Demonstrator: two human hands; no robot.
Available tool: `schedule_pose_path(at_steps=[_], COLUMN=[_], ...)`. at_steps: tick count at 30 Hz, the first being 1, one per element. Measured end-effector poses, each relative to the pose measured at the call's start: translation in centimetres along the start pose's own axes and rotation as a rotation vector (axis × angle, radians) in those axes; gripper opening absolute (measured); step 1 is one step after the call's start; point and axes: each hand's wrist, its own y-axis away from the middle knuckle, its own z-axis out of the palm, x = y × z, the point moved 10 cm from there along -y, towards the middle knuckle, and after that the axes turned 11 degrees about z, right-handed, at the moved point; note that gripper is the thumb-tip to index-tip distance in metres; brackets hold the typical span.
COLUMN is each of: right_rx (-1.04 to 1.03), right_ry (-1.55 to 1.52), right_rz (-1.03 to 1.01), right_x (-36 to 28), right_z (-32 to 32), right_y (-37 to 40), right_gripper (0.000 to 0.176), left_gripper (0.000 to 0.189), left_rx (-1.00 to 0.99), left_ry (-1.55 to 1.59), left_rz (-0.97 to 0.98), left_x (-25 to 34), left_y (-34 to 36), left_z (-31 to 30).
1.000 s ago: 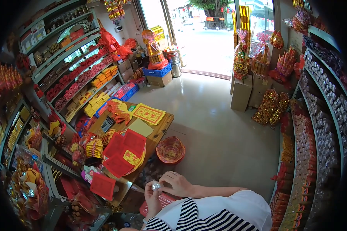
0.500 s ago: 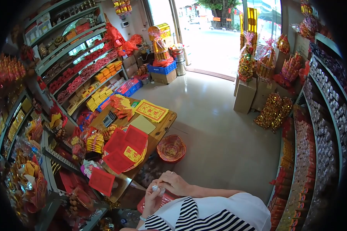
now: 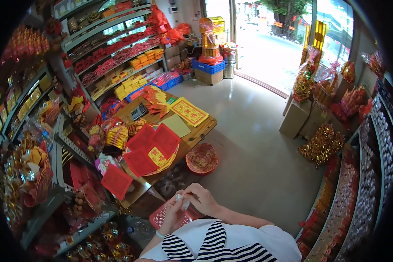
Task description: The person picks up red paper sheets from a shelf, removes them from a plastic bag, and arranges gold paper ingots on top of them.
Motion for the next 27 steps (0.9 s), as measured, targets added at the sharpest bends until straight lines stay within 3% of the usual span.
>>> schedule_pose_path(at_steps=[7, 8, 12, 18, 22, 27], right_rx=[-0.124, -0.149, -0.048, -0.163, -0.225, -0.007], right_ry=[-0.095, -0.098, 0.016, -0.167, -0.143, 0.043], right_rz=[0.101, 0.099, 0.119, 0.197, 0.083, -0.027], right_x=[0.9, 1.1, 2.9, 2.5, 2.3, 0.8], right_z=[1.6, 1.9, 1.2, 2.5, 4.0, 1.6], right_y=[0.3, 0.3, -0.8, -1.9, -1.6, -2.8], right_gripper=[0.008, 0.008, 0.007, 0.007, 0.007, 0.01], left_gripper=[0.02, 0.02, 0.028, 0.025, 0.024, 0.025], left_rx=[-0.287, -0.268, 0.21, 0.116, -0.138, 0.164], left_ry=[0.062, 0.062, 0.039, 0.102, 0.066, -0.008], left_rz=[-0.126, -0.109, -0.109, -0.053, 0.0, -0.001], left_x=[-0.1, -0.2, -2.3, 0.7, 1.5, -0.4], left_y=[0.3, 0.6, 1.4, 0.5, 0.0, 0.6], left_z=[-0.5, -0.6, -3.2, -2.1, -2.5, -4.5])
